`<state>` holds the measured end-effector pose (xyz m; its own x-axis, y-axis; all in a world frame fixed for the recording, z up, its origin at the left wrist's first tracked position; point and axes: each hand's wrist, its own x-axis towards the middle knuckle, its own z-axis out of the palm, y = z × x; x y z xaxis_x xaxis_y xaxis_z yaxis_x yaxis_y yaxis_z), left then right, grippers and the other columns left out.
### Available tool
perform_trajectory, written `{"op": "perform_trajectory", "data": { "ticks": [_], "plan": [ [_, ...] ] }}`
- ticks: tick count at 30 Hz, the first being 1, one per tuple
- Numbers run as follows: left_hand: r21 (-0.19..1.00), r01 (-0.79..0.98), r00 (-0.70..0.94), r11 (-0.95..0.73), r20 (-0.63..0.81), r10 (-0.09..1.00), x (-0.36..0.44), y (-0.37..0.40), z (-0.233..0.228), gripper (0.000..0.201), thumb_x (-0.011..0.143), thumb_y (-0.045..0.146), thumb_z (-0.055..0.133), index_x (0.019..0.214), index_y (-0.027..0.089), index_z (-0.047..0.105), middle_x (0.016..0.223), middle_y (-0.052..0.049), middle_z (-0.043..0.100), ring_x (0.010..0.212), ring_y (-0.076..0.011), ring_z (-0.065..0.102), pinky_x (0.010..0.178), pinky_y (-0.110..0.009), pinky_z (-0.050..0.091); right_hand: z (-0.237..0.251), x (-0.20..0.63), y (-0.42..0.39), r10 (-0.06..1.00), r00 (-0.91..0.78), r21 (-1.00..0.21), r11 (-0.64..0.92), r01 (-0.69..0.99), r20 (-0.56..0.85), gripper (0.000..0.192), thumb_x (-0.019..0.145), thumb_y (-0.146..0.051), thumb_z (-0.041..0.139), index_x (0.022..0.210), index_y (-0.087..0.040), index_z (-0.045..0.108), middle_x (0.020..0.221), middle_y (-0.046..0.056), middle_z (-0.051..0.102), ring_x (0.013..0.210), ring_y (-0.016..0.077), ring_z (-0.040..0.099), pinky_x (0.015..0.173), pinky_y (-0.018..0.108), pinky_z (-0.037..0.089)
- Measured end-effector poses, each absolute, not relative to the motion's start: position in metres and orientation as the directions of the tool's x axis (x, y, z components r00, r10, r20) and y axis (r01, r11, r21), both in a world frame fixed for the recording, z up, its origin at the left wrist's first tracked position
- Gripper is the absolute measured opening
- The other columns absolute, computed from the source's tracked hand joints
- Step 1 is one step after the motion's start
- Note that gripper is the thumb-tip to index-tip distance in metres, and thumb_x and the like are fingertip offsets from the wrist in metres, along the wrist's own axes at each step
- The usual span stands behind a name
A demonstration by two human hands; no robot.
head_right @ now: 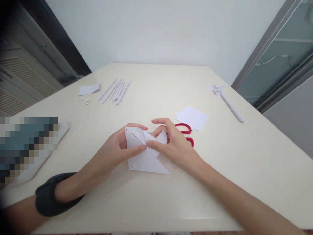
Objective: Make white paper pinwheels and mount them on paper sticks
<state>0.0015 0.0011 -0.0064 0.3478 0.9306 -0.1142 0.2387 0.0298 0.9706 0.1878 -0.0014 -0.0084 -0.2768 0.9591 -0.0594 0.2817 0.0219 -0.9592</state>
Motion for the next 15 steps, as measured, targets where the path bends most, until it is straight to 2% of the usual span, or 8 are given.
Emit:
{"op": "perform_trajectory", "data": {
  "ticks": [8,15],
  "plan": [
    [0.960,0.272,0.341,0.064,-0.159,0.927,0.0016,0.0006,-0.0002,0.037,0.078,0.029,0.062,0.112,0.024,0.047,0.091,-0.003,0.061,0.080,-0.0206,0.061,0.065,-0.031,0.048,-0.0065,0.1868,-0.0025,0.961,-0.272,-0.955,0.032,0.294,-0.052,0.044,0.078,-0.038,0.063,0.117,-0.037,0.043,0.092,-0.003,0.057,0.073,0.0148,0.055,0.058,0.028,0.046],
    [0.968,0.246,0.350,0.039,-0.126,0.928,0.0010,0.0009,-0.0048,0.037,0.079,0.032,0.061,0.112,0.025,0.047,0.094,-0.004,0.063,0.081,-0.0221,0.063,0.064,-0.032,0.049,-0.0081,0.1860,-0.0020,0.963,-0.266,-0.960,0.043,0.277,-0.034,0.045,0.076,-0.037,0.064,0.117,-0.035,0.043,0.092,-0.003,0.057,0.071,0.0143,0.055,0.056,0.027,0.045]
  ]
}}
